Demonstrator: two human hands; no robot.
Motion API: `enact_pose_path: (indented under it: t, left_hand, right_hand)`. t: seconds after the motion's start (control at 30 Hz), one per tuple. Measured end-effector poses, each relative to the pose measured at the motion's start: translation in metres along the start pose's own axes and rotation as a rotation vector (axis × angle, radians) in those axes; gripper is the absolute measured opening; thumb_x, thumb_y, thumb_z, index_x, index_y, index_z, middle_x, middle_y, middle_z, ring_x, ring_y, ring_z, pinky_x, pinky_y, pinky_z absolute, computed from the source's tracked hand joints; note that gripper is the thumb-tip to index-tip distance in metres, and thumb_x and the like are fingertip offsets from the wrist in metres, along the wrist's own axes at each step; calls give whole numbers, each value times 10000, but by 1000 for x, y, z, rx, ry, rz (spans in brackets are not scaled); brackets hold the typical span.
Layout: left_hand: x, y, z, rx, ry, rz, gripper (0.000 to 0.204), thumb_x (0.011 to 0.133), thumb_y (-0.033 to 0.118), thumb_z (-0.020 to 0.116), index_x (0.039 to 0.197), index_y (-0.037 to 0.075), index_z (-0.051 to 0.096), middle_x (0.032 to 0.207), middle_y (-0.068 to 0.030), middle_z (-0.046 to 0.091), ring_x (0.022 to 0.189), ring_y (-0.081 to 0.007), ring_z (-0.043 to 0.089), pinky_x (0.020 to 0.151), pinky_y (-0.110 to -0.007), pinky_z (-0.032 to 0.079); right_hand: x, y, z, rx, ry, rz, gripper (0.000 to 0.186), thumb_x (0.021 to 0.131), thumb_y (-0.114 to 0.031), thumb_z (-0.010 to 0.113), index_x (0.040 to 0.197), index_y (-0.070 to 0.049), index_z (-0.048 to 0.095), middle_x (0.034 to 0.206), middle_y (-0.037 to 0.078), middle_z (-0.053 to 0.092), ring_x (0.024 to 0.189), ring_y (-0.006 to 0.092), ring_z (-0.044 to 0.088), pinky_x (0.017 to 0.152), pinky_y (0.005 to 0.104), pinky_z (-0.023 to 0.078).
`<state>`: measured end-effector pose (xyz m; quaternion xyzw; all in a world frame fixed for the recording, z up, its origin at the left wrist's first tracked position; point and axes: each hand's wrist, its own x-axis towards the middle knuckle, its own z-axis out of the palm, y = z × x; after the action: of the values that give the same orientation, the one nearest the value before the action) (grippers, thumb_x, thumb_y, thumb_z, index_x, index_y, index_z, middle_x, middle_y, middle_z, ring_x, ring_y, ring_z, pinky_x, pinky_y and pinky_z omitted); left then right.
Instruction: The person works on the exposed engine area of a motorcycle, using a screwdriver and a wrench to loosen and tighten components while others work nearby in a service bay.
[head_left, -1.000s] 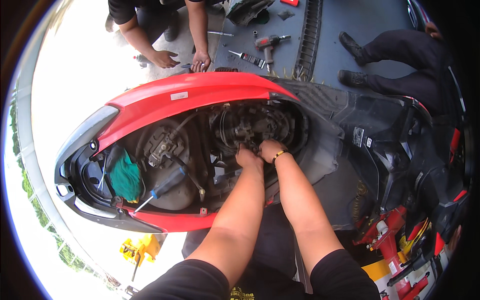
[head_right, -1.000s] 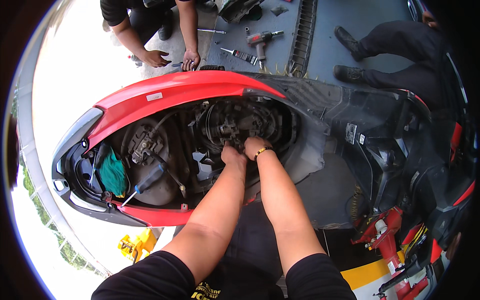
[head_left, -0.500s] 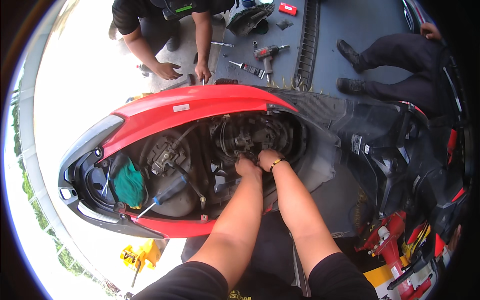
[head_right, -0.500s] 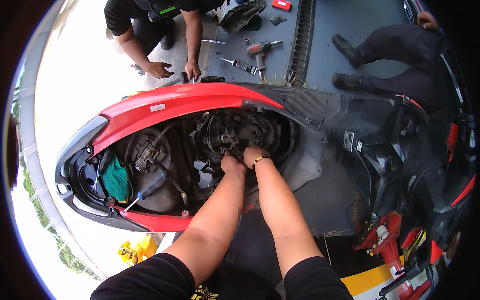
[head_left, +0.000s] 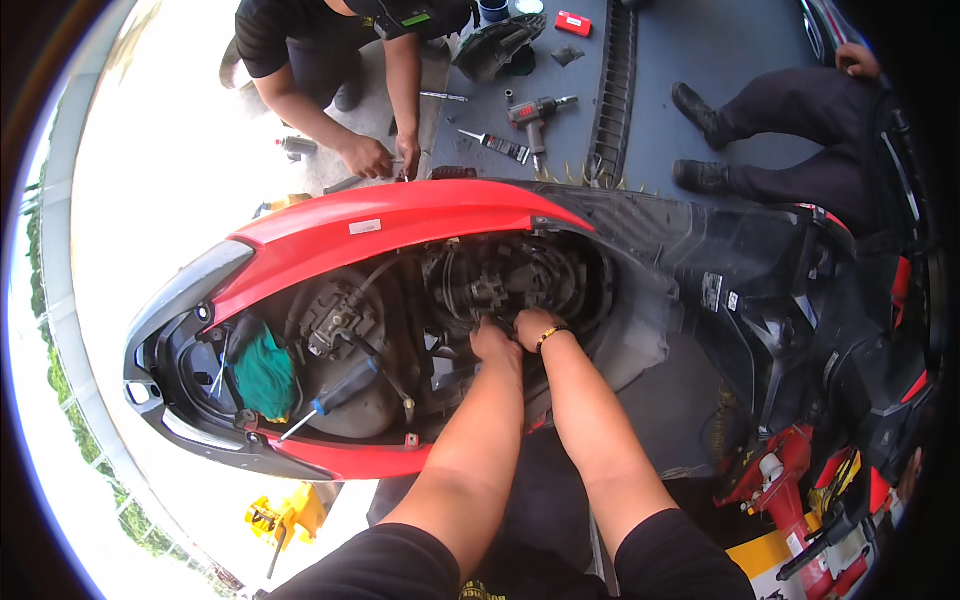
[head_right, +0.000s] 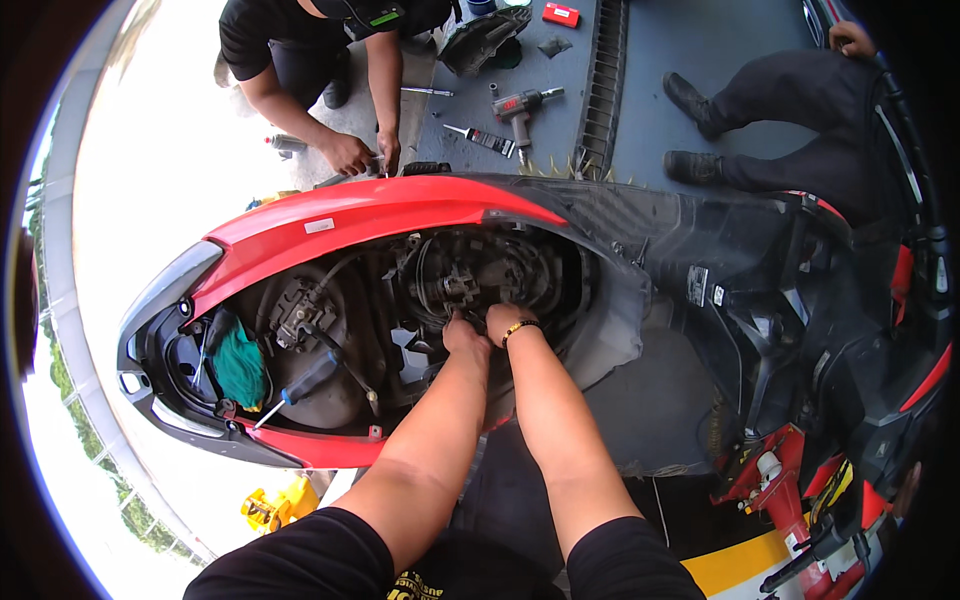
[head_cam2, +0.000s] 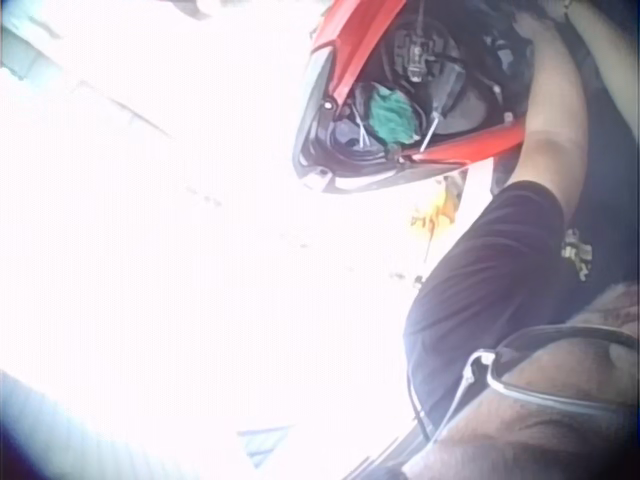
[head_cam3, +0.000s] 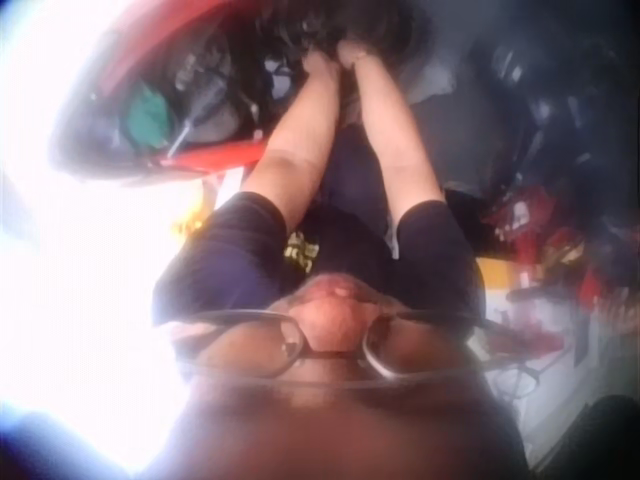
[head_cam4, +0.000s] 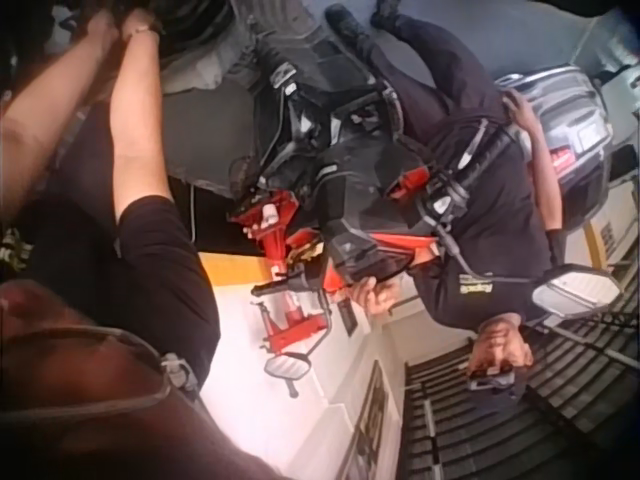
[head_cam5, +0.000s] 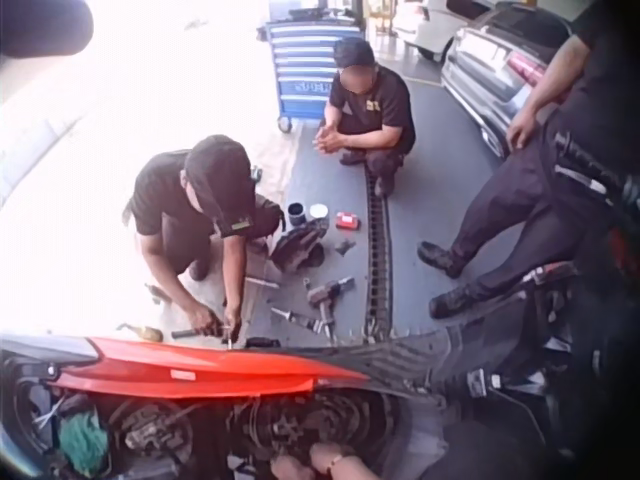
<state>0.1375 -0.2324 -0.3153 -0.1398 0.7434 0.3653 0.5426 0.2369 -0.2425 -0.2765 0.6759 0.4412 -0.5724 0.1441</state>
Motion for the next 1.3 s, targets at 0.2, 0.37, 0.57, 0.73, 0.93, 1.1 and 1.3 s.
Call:
enact_pose_path:
  t: [0.2,0.37,0.57,0.73,0.93,1.1,1.3]
  left_hand:
    - [-1,7,-13,14,-77,5,390,964,92,546,1343,11,507,1230,-121,600,1081,-233,583,908,-407,481]
    - [18,8,-15,42,-56,-11,376,976,121,538,1331,-1,506,1207,-125,610,1055,-247,603,892,-404,494]
    - [10,12,-20,10,-185,-72,308,968,118,546,1223,-53,541,1160,-140,632,985,-265,640,846,-388,524]
    - [-4,7,-14,67,-83,29,271,992,129,520,1213,-24,552,1129,-137,635,987,-264,638,859,-398,524]
    - [3,4,-10,-9,-104,-8,247,1013,127,479,1198,-14,561,1068,-117,639,900,-241,638,787,-374,533]
    - [4,8,-11,-6,-131,-70,224,1024,142,461,1157,0,571,1027,-94,638,849,-226,633,726,-359,532]
    - [5,16,-7,2,-135,-71,190,1020,148,466,1096,27,591,935,-63,636,770,-189,619,637,-333,510]
  right_hand:
    - [-7,-2,-12,103,-40,-42,239,877,-238,652,1088,-154,723,1188,103,670,1135,298,613,968,412,492]
    - [-2,4,-10,171,74,-160,289,879,-226,646,1143,-116,684,1154,133,674,1100,315,624,939,417,496]
    - [4,11,-10,260,43,-189,293,893,-203,626,1159,-86,667,1133,159,675,1077,332,628,924,411,495]
    - [1,14,-5,265,58,-194,284,901,-194,617,1158,-83,667,1125,163,677,1068,335,631,916,411,496]
    - [10,14,-3,307,46,-204,275,897,-188,617,1143,-79,672,1116,168,677,1066,340,629,910,413,496]
    - [10,12,-3,267,81,-205,252,889,-178,621,1112,-76,680,1083,162,684,1046,344,631,896,417,497]
    - [7,7,-4,268,89,-222,241,896,-178,612,1106,-83,682,1089,161,680,1049,338,630,896,416,497]
